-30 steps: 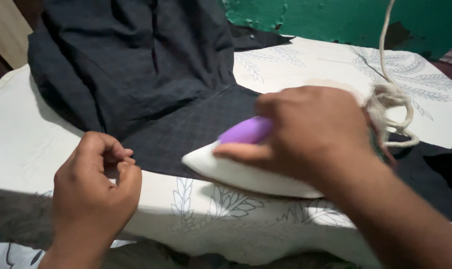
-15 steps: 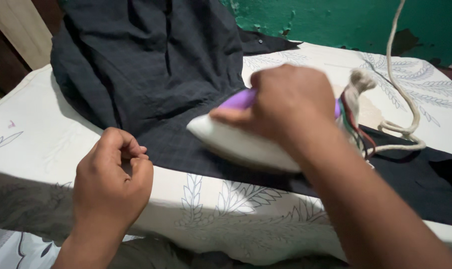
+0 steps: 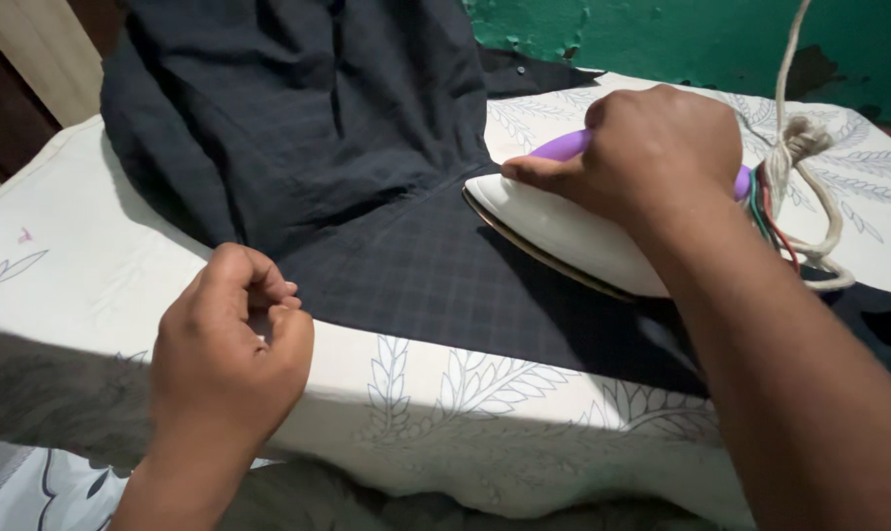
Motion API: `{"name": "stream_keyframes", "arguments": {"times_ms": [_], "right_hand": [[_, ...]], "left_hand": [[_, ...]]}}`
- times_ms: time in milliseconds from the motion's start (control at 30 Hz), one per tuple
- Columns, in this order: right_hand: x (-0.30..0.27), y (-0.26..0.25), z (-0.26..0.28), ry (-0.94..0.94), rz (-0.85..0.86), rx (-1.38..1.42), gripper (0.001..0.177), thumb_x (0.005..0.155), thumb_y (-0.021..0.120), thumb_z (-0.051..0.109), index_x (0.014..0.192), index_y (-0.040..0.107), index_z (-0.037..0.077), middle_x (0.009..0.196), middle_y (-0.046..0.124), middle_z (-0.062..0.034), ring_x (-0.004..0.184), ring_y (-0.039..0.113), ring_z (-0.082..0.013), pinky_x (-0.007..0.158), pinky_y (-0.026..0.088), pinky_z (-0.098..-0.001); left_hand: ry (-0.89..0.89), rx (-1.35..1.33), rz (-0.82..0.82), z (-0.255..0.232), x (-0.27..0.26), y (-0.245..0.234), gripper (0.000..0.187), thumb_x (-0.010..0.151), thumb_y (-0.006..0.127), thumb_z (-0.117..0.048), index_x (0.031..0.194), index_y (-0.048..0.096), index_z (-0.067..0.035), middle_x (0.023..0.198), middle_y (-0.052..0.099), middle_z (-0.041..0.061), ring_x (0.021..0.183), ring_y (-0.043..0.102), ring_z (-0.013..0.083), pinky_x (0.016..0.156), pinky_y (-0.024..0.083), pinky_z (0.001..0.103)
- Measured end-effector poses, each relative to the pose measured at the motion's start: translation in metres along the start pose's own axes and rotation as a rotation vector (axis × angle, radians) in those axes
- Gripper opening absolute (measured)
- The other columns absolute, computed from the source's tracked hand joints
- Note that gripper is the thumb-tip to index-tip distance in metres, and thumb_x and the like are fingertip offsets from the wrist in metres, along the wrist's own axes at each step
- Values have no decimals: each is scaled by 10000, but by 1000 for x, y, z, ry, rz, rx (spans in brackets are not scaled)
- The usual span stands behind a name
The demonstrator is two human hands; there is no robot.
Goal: The person irons a dark-colored shirt laid out on a table. They smooth the fabric with their hands, then use a purple and white iron to press the shirt, moving it back and forth across the surface. The person adjusts the shirt's position and continues ironing different sections.
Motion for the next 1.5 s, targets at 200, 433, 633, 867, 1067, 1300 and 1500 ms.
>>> {"name": "stream_keyframes", "arguments": {"times_ms": [200, 433, 633, 867, 1067, 1300, 1500], "right_hand": [[-31, -26, 36, -130, 58, 70, 878, 667, 528, 1023, 891, 806, 221, 833, 762, -66, 818, 733, -252, 616, 559, -397], [-68, -47, 58, -302, 105, 84, 847, 651, 481, 1002, 922, 784, 259, 806, 749, -16, 772, 729, -202, 613, 545, -362], [-21, -30, 61, -140, -52, 101, 865, 734, 543, 992, 830, 804, 173, 747, 740, -64, 731, 723, -259, 566, 536, -394], [-30, -44, 80, -142, 117, 115, 847, 727, 540, 986, 876, 797, 192, 762, 746, -65, 733, 742, -242, 596, 552, -381], [-59, -59, 91, -274, 108, 160, 794, 666, 555, 996, 893, 792, 273, 784, 744, -17, 782, 726, -214, 631, 532, -377], [-36, -54, 89, -176, -7, 133, 841, 737, 564, 971, 853, 809, 175, 791, 747, -64, 749, 725, -254, 624, 544, -393], [-60, -64, 96, -271, 139, 187, 806, 654, 510, 990, 913, 795, 283, 785, 757, -13, 717, 733, -188, 611, 545, -361]], "left_hand": [[11, 3, 17, 0, 0, -1, 154, 792, 650, -58, 928, 580, -41, 869, 702, 98, 802, 724, 230, 711, 554, 379], [152, 63, 11, 5, -1, 0, 291, 780, 713, -43, 1012, 540, -26, 1008, 635, 130, 901, 666, 300, 781, 530, 410], [200, 4, -1, 8, -1, -2, 358, 780, 723, -55, 1061, 506, -5, 1066, 622, 152, 958, 657, 308, 823, 530, 403], [157, -50, 9, 10, -1, -4, 403, 764, 717, -46, 1100, 498, -2, 1089, 611, 160, 966, 659, 279, 852, 538, 391], [101, -95, -27, 17, -1, -3, 392, 771, 680, -28, 1123, 509, -7, 1106, 599, 160, 987, 663, 265, 885, 547, 373], [90, -129, -30, 18, -2, -4, 369, 797, 651, -17, 1134, 502, -1, 1129, 597, 157, 1014, 668, 254, 900, 550, 362], [131, -171, -37, 16, -2, -6, 382, 787, 613, 5, 1153, 505, -4, 1144, 605, 162, 1033, 665, 270, 925, 556, 356]]}}
Point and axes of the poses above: each hand's wrist, its own x-axis towards the middle knuckle, its own y-axis out of the palm, z = x × y, the point moved 5 cm from there along x, towards the middle knuckle
